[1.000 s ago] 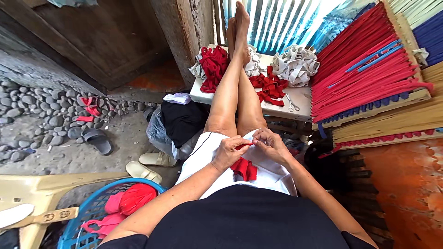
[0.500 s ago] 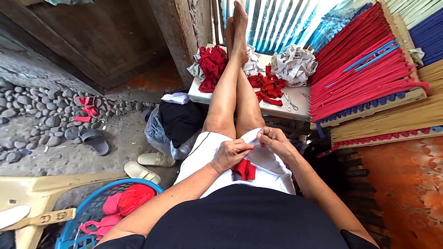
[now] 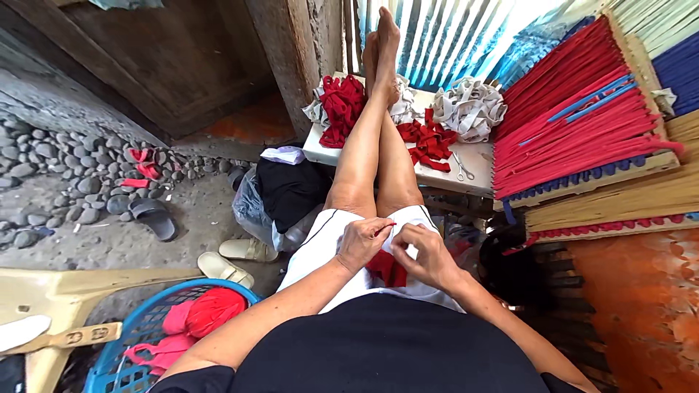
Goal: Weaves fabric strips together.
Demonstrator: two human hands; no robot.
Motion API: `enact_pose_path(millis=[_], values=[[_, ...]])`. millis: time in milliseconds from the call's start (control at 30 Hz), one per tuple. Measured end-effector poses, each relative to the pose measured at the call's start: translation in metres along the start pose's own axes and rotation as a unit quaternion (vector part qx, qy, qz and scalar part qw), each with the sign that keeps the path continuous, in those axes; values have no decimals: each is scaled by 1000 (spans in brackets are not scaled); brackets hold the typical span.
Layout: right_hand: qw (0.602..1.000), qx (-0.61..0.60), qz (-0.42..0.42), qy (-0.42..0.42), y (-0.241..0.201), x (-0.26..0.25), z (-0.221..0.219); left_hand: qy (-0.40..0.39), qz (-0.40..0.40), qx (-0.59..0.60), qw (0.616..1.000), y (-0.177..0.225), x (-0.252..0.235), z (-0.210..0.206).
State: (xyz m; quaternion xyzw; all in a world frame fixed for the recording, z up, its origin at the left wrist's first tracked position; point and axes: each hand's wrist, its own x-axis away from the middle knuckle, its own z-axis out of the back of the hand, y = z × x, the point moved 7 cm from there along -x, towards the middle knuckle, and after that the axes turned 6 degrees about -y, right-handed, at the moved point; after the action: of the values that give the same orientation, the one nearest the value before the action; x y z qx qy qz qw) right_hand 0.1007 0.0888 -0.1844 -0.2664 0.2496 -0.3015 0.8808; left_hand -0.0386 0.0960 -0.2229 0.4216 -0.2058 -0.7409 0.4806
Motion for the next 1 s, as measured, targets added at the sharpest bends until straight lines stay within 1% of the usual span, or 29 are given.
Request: enact_pose_path(millis=[67,100,133,200,233,300,400,467,500,567,633,700,767,867,933,1000], values=[[993,13,86,79,-17,3,5,10,-1,11,1000,0,0,2],[987,9,97,128,-19,4,13,14,-8,19,1000,0,1,3],[982,2,85,168,-16,4,21,20,-19,27,999,1,1,3],[976,-24,15,216,-1,2,34,32,-45,41,998,3,3,4],[975,-41,-34,214,9,0,37,36,-55,49,997,4,3,4],[974,-99,-114,167,25,-6,34,38,-68,60,995,6,3,4],[961,-193,-160,113,38,-8,20,31,-84,63,994,8,2,3],[951,-233,-172,109,42,-7,14,24,-93,62,994,10,2,1],[948,-244,-173,108,43,-7,13,18,-97,63,993,11,3,1],[957,-227,-153,94,43,-8,13,-2,-101,71,992,12,3,-2],[970,-188,-124,94,41,-11,14,-44,-88,89,991,10,2,-8],[970,-181,-115,110,39,-12,18,-94,-60,114,987,6,3,-16],[960,-222,-109,132,36,-15,26,-140,-16,135,981,1,3,-23],[925,-339,-100,141,26,-19,36,-176,40,172,969,-7,2,-28],[921,-353,-92,135,15,-23,42,-190,63,191,961,-10,1,-29],[932,-329,-77,131,4,-26,46,-209,84,193,955,-12,1,-32]])
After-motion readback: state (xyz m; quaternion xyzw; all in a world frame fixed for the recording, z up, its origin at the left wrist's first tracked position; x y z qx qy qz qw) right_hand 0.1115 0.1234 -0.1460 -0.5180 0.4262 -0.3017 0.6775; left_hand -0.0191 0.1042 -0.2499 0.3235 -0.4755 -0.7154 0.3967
